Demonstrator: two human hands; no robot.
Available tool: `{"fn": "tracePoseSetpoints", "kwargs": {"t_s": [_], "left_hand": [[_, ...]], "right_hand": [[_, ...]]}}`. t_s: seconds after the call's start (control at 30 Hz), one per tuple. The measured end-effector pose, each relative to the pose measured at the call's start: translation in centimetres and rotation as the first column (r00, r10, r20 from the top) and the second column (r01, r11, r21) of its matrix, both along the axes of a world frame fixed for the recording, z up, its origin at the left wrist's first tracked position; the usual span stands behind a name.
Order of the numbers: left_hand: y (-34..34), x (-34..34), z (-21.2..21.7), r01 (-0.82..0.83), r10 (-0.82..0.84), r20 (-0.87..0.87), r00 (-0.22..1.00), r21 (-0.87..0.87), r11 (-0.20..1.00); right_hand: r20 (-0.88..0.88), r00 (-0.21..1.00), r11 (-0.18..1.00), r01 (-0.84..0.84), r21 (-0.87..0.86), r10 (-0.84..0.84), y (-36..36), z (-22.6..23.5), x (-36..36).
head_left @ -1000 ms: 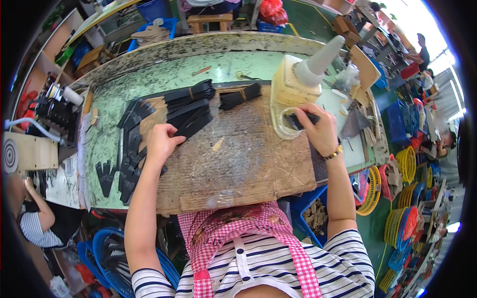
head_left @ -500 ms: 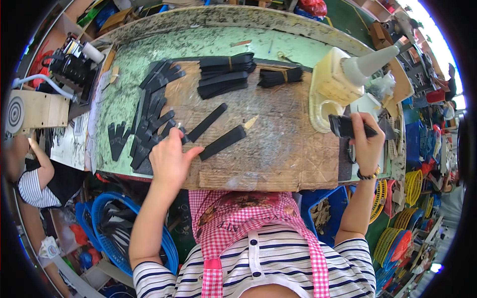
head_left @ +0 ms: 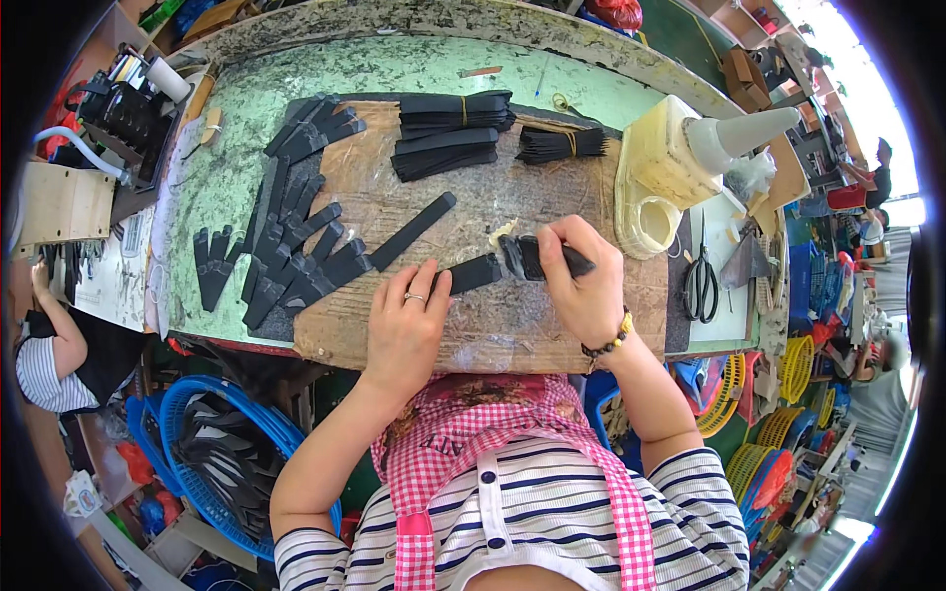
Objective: The person is applying glue or adhesive to small black shoe components using a brush and then stacking them.
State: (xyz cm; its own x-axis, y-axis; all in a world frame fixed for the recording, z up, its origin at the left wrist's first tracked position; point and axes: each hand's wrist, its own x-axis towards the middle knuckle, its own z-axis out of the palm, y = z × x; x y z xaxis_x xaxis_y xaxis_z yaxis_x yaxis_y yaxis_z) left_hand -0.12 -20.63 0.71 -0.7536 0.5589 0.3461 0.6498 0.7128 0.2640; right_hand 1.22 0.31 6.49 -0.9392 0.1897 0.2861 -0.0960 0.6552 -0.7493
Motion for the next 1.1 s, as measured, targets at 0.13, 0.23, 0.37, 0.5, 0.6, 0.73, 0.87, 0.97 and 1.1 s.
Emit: {"fn": "tracePoseSetpoints", "kwargs": {"t_s": [0.13,0.23,0.37,0.5,0.6,0.73,0.87,0.97,1.1], "left_hand": [[-0.4,0.1,-0.4,0.049,-0.05,-0.047,0.998,-0.017,0.999],[-0.5,-0.3,-0.6,0.067,-0.07,-0.09,0.993,-0.032,0.997],[-0.6,-0.3,-0.2,0.061,-0.06,-0.056,0.997,0.009,0.998],[-1.1,-2.4,1.0,0.045,-0.064,0.129,0.99,0.14,0.989],[-0.9,-3.0,1.4,-0.084,0.087,-0.02,0.996,0.092,0.992],[-1.2,-2.8,0.0,-0.063,0.061,0.022,0.998,0.077,0.995],[-2.3,-2.9,-0.3,-0.029,0.018,0.056,0.998,0.199,0.98],[-3.1,-2.7,0.4,-0.084,0.057,0.099,0.993,0.292,0.953],[-3.4,-2.0,0.1,-0.078,0.068,0.056,0.996,0.183,0.98]], "right_hand": [[-0.031,0.999,0.998,-0.036,-0.058,0.034,-0.7,-1.2,1.2],[0.065,0.998,0.995,0.018,-0.096,-0.011,-0.3,-0.5,1.7],[0.125,0.99,0.995,-0.048,-0.092,0.059,-0.1,0.3,1.4],[0.135,0.991,0.984,0.005,-0.177,0.019,0.4,1.9,-1.5],[0.065,0.997,0.982,-0.016,-0.19,0.029,-1.2,1.7,-5.8],[-0.117,0.98,0.975,-0.136,0.177,0.159,-2.4,-0.4,-8.6],[-0.069,0.992,0.984,-0.095,0.15,0.106,-1.2,1.7,-7.5],[0.135,0.984,0.99,-0.108,-0.096,0.12,-2.2,2.2,-6.4],[-0.006,0.978,0.974,-0.209,-0.09,0.21,-5.9,0.7,-7.5]]}}
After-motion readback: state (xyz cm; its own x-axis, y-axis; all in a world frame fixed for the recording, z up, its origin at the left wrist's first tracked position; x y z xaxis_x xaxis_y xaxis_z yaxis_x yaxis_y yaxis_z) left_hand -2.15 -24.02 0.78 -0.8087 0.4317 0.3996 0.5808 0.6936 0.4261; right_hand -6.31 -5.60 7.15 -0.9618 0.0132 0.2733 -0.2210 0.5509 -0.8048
